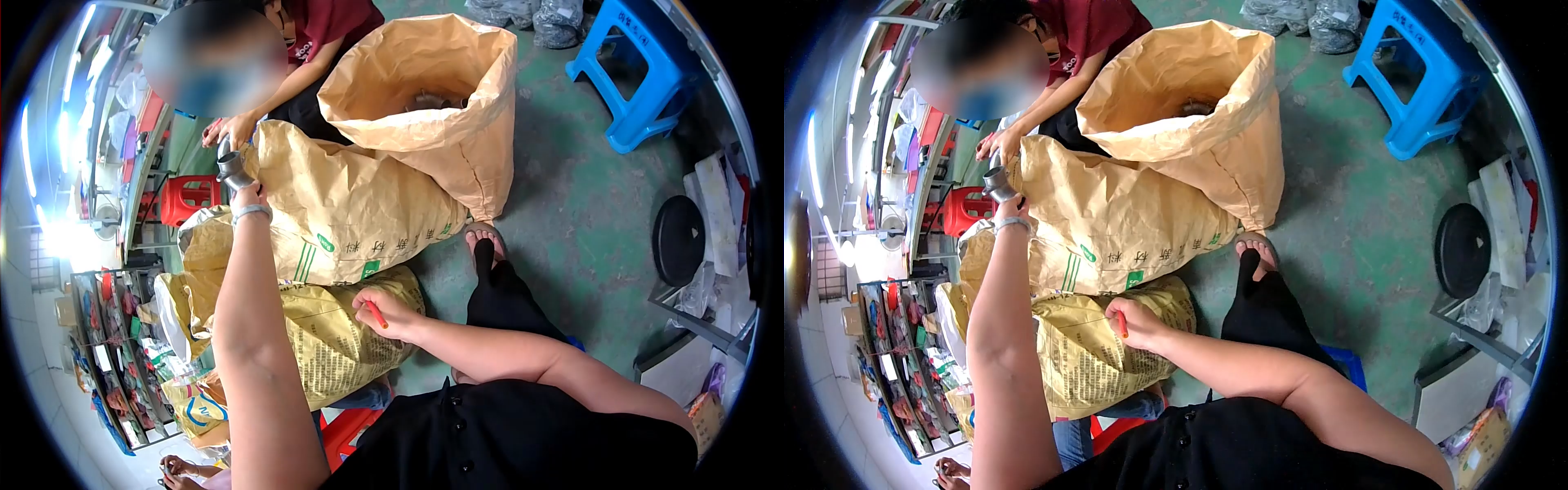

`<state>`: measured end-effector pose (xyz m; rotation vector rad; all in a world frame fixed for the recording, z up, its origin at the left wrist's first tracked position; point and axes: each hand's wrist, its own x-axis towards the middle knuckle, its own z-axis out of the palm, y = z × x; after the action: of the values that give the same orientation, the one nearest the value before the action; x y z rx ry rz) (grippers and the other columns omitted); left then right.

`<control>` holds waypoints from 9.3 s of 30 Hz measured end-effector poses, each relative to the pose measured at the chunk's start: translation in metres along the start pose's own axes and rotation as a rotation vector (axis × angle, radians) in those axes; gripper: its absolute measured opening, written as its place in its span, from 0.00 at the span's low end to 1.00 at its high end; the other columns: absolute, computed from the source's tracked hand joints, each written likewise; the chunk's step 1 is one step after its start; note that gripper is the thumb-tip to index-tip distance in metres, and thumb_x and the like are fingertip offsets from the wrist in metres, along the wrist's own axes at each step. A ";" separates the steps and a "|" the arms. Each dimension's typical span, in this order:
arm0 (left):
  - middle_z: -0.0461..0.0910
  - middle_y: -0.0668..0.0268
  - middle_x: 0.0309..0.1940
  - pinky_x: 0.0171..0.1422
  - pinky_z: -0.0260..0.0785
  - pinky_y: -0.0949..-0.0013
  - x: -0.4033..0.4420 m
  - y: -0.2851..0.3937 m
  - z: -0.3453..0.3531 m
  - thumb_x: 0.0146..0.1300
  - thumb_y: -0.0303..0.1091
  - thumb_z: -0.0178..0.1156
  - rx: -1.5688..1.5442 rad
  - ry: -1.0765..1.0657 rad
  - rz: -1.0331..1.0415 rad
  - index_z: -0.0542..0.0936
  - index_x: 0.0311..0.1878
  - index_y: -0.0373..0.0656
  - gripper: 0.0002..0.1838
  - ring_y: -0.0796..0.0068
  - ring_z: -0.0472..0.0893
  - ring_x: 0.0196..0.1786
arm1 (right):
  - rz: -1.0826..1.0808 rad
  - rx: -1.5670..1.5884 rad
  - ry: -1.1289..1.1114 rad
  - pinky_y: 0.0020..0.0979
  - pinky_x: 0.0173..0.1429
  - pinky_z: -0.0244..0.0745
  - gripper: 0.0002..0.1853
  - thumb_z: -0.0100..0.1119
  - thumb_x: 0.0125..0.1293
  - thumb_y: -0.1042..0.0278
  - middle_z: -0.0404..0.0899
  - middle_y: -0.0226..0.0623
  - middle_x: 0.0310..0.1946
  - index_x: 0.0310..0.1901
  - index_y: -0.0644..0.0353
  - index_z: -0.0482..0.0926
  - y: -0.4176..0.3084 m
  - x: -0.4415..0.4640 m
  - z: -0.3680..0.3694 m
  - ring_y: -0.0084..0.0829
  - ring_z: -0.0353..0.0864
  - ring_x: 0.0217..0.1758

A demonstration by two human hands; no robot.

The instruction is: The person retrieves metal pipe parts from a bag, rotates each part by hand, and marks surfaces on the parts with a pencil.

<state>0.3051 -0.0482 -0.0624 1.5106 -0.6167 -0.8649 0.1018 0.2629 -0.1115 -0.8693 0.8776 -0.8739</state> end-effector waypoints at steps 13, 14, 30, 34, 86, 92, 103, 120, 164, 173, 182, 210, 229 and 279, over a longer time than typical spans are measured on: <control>0.69 0.58 0.43 0.49 0.74 0.55 -0.010 0.005 0.000 0.53 0.11 0.54 0.010 0.025 -0.009 0.67 0.46 0.34 0.17 0.63 0.71 0.44 | 0.043 -0.089 -0.025 0.25 0.38 0.70 0.09 0.56 0.57 0.71 0.75 0.33 0.29 0.40 0.63 0.74 -0.005 -0.001 -0.001 0.23 0.73 0.32; 0.69 0.58 0.42 0.48 0.74 0.55 -0.006 0.003 -0.001 0.53 0.11 0.54 -0.005 0.038 -0.010 0.67 0.46 0.34 0.17 0.63 0.71 0.44 | 0.041 -0.097 -0.025 0.26 0.38 0.70 0.09 0.56 0.57 0.71 0.75 0.33 0.29 0.40 0.63 0.74 -0.005 -0.001 -0.001 0.24 0.74 0.33; 0.72 0.58 0.39 0.37 0.75 0.65 0.012 -0.006 -0.013 0.51 0.11 0.55 -0.058 0.022 -0.053 0.69 0.44 0.38 0.18 0.63 0.75 0.38 | 0.083 -0.079 -0.040 0.25 0.38 0.70 0.09 0.55 0.58 0.72 0.76 0.34 0.30 0.40 0.65 0.74 -0.001 0.000 -0.001 0.23 0.74 0.33; 0.72 0.58 0.39 0.37 0.76 0.67 0.009 -0.004 -0.012 0.51 0.12 0.56 -0.034 0.048 -0.069 0.70 0.42 0.37 0.15 0.63 0.74 0.38 | 0.036 -0.070 -0.014 0.27 0.38 0.70 0.10 0.54 0.57 0.70 0.76 0.36 0.29 0.39 0.65 0.74 0.002 0.000 0.000 0.26 0.74 0.33; 0.70 0.57 0.43 0.50 0.74 0.59 -0.019 0.009 -0.018 0.58 0.18 0.54 -0.107 0.078 -0.148 0.67 0.46 0.32 0.12 0.61 0.73 0.45 | 0.009 -0.080 0.020 0.31 0.37 0.70 0.11 0.52 0.54 0.69 0.76 0.40 0.26 0.37 0.66 0.74 -0.003 -0.002 0.000 0.32 0.76 0.31; 0.69 0.56 0.44 0.51 0.74 0.59 -0.011 0.007 -0.018 0.59 0.19 0.53 -0.133 0.063 -0.145 0.66 0.47 0.32 0.13 0.61 0.73 0.46 | -0.008 -0.087 0.035 0.31 0.36 0.69 0.11 0.52 0.53 0.70 0.76 0.40 0.25 0.37 0.66 0.74 0.001 -0.001 0.001 0.32 0.76 0.30; 0.71 0.56 0.41 0.48 0.75 0.59 -0.021 0.012 -0.018 0.57 0.17 0.54 -0.115 0.049 -0.126 0.67 0.45 0.32 0.13 0.61 0.75 0.43 | 0.031 -0.051 0.025 0.31 0.36 0.70 0.11 0.52 0.54 0.69 0.76 0.40 0.25 0.37 0.65 0.74 0.002 0.000 0.001 0.31 0.76 0.30; 0.71 0.54 0.42 0.54 0.72 0.55 -0.073 0.046 -0.039 0.58 0.16 0.51 -0.240 -0.139 -0.122 0.69 0.42 0.29 0.09 0.59 0.73 0.46 | -0.008 -0.043 0.010 0.32 0.34 0.71 0.19 0.46 0.67 0.52 0.80 0.35 0.23 0.30 0.61 0.75 -0.002 0.002 -0.007 0.31 0.79 0.27; 0.72 0.51 0.52 0.62 0.67 0.63 -0.623 0.165 -0.246 0.69 0.53 0.39 -0.441 -1.031 -0.227 0.64 0.59 0.31 0.31 0.58 0.75 0.53 | -0.343 0.071 -0.647 0.20 0.34 0.73 0.24 0.60 0.58 0.62 0.74 0.33 0.40 0.53 0.62 0.68 -0.212 -0.298 0.023 0.20 0.76 0.34; 0.70 0.47 0.54 0.56 0.71 0.63 -0.481 0.138 -0.162 0.68 0.51 0.42 -0.405 -0.999 -0.436 0.61 0.62 0.34 0.30 0.57 0.76 0.52 | -0.443 -0.180 -0.427 0.22 0.44 0.74 0.25 0.63 0.55 0.70 0.74 0.32 0.43 0.54 0.65 0.69 -0.234 -0.166 -0.014 0.20 0.74 0.43; 0.71 0.60 0.52 0.56 0.70 0.59 -0.364 0.161 -0.035 0.56 0.20 0.58 -0.323 -1.093 -0.442 0.63 0.61 0.45 0.28 0.61 0.76 0.52 | -0.547 -0.400 -0.293 0.28 0.61 0.65 0.30 0.67 0.49 0.78 0.73 0.33 0.49 0.55 0.62 0.68 -0.323 -0.075 -0.068 0.23 0.71 0.55; 0.66 0.58 0.60 0.58 0.71 0.60 -0.343 0.384 0.376 0.50 0.19 0.62 -0.666 -1.542 -0.323 0.64 0.62 0.37 0.33 0.55 0.72 0.58 | -0.774 -0.951 0.445 0.35 0.59 0.68 0.13 0.45 0.65 0.71 0.62 0.49 0.61 0.42 0.69 0.78 -0.663 -0.158 -0.348 0.42 0.68 0.62; 0.67 0.66 0.56 0.59 0.67 0.63 -0.082 0.430 0.635 0.49 0.14 0.58 -0.487 -1.034 0.149 0.58 0.63 0.45 0.37 0.70 0.71 0.56 | -0.279 -0.326 -0.121 0.17 0.17 0.57 0.10 0.56 0.63 0.64 0.77 0.32 0.22 0.35 0.64 0.76 -0.891 0.272 -0.416 0.13 0.65 0.14; 0.65 0.65 0.53 0.58 0.67 0.64 1.122 0.531 1.040 0.49 0.08 0.54 -0.469 0.455 0.349 0.59 0.61 0.53 0.38 0.68 0.70 0.53 | -0.702 -1.671 -1.207 0.41 0.46 0.71 0.40 0.48 0.52 0.81 0.74 0.45 0.39 0.68 0.43 0.53 -1.291 1.696 -0.480 0.45 0.76 0.44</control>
<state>0.1681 -1.6245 0.2813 1.0752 -0.2963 -0.3422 -0.0396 -1.8553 0.4060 -2.8295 -0.0449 0.2089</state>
